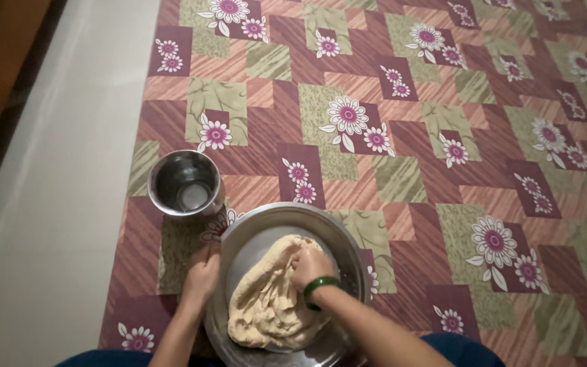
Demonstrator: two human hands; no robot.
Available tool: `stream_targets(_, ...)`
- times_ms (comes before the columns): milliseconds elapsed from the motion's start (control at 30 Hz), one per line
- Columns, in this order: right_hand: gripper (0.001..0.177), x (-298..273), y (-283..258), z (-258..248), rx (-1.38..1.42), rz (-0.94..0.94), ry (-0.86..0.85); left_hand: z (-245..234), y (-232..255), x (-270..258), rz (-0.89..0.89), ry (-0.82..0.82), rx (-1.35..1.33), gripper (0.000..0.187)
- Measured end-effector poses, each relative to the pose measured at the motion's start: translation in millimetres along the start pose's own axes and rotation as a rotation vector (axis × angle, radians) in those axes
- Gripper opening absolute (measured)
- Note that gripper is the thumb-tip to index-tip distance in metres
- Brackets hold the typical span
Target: The person kneads dough inside a metal bowl by hand, pours water from a metal cup onto the dough, and kneads it further.
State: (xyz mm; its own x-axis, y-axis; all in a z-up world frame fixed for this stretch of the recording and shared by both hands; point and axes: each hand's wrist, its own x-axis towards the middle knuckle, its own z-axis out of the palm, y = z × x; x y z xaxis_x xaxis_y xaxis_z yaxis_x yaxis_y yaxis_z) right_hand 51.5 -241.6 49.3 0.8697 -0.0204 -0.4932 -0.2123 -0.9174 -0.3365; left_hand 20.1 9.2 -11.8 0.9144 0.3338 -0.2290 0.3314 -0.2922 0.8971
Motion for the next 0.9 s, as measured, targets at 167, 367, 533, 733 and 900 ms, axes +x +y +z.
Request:
stream_targets(167, 0.018, 63, 3, 4, 0.034, -0.091, -0.076, 18, -39, 16, -0.166, 0.006, 0.108, 0.048)
stream_targets(367, 0.028, 29, -28, 6, -0.183, -0.105, 0.109, 28, -33, -44, -0.098, 0.235, -0.089, 0.053)
stream_targets(533, 0.029, -28, -28, 14, -0.378, -0.255, 0.391, 8, -6, -63, -0.161, 0.238, -0.135, 0.056)
stream_targets(733, 0.016, -58, -7, 66, 0.336, -0.133, 0.169, -10, 15, -38, -0.203, 0.103, 0.089, 0.055)
stream_targets(900, 0.023, -26, -15, 73, 0.441, -0.211, -0.019, -5, 15, -23, -0.283, -0.053, 0.107, 0.067)
